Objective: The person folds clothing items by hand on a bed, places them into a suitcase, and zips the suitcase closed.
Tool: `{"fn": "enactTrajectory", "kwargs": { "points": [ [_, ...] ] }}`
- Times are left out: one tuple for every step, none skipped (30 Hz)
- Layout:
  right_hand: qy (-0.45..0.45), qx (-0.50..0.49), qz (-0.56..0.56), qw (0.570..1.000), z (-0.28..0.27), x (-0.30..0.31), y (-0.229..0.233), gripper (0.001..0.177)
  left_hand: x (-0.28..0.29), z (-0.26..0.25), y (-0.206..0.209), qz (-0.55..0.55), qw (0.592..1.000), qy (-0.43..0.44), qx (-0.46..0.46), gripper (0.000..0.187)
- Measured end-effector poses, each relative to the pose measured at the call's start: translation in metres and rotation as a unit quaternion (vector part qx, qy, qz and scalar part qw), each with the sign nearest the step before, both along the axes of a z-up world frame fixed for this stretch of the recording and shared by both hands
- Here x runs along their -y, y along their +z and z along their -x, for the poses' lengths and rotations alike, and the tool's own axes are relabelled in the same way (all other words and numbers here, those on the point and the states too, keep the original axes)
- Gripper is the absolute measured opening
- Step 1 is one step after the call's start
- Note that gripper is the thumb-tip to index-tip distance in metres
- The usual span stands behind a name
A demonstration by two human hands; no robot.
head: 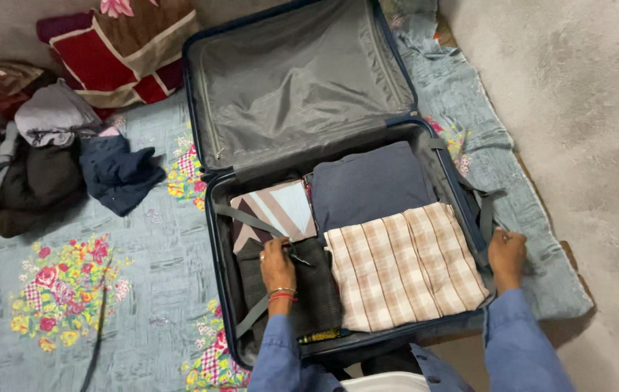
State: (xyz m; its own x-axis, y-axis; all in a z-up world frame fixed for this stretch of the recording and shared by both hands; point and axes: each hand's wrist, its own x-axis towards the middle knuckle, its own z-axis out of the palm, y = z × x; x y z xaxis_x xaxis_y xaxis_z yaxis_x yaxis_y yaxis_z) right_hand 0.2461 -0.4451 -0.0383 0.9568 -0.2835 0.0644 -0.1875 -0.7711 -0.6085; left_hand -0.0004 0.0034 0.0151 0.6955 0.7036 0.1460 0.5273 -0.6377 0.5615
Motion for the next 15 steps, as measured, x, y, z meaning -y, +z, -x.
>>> {"fn": "enactTrajectory", "kwargs": {
  "points": [
    [0.01,-0.06,-0.078,0.995,-0.011,0.001,-0.003,0.046,0.0,0.001,0.004,0.002,1.0,0.004,-0.017,0.031],
    [0.01,-0.096,-0.094,0.991,-0.019,0.001,-0.006,0.048,0.0,0.002,0.008,0.005,0.999,0.007,-0.034,0.032],
    [0.01,-0.132,-0.109,0.985,-0.028,0.002,-0.009,0.05,0.0,0.003,0.013,0.007,0.999,0.01,-0.051,0.033],
    [0.01,-0.165,-0.124,0.978,-0.036,0.003,-0.012,0.053,0.0,0.002,0.016,0.003,0.996,-0.01,-0.084,0.043],
    [0.017,-0.163,-0.124,0.979,-0.042,0.001,-0.015,0.057,0.001,0.003,0.019,0.0,0.993,-0.029,-0.116,0.053],
    [0.024,-0.16,-0.123,0.979,-0.051,-0.003,-0.018,0.061,0.003,0.002,0.021,-0.002,0.988,-0.049,-0.147,0.063],
    [0.032,-0.157,-0.122,0.979,-0.059,-0.007,-0.022,0.066,0.005,0.001,0.023,0.004,0.986,-0.053,-0.157,0.065],
    [0.036,-0.116,-0.131,0.984,-0.066,-0.01,-0.025,0.061,0.008,0.001,0.024,0.011,0.984,-0.058,-0.167,0.068],
    [0.04,-0.074,-0.139,0.987,-0.073,-0.012,-0.028,0.057,0.009,-0.001,0.024,0.018,0.982,-0.062,-0.178,0.072],
    [0.044,-0.034,-0.147,0.988,-0.078,-0.012,-0.032,0.053,0.01,-0.003,0.023,0.022,0.981,-0.059,-0.181,0.072],
    [0.013,-0.064,-0.155,0.986,-0.083,-0.01,-0.036,0.054,0.011,-0.002,0.023,0.027,0.981,-0.056,-0.185,0.072],
    [-0.018,-0.094,-0.162,0.982,-0.091,-0.01,-0.039,0.056,0.01,-0.002,0.021,0.03,0.98,-0.052,-0.187,0.072],
    [-0.048,-0.123,-0.17,0.977,-0.097,-0.011,-0.041,0.057,0.009,-0.003,0.017,0.03,0.979,-0.053,-0.195,0.066],
    [-0.048,-0.126,-0.172,0.976,-0.104,-0.012,-0.044,0.055,0.008,-0.002,0.014,0.029,0.978,-0.053,-0.201,0.059],
    [-0.047,-0.128,-0.175,0.975,-0.111,-0.014,-0.045,0.053,0.007,-0.001,0.01,0.029,0.976,-0.054,-0.208,0.052]
  ]
}}
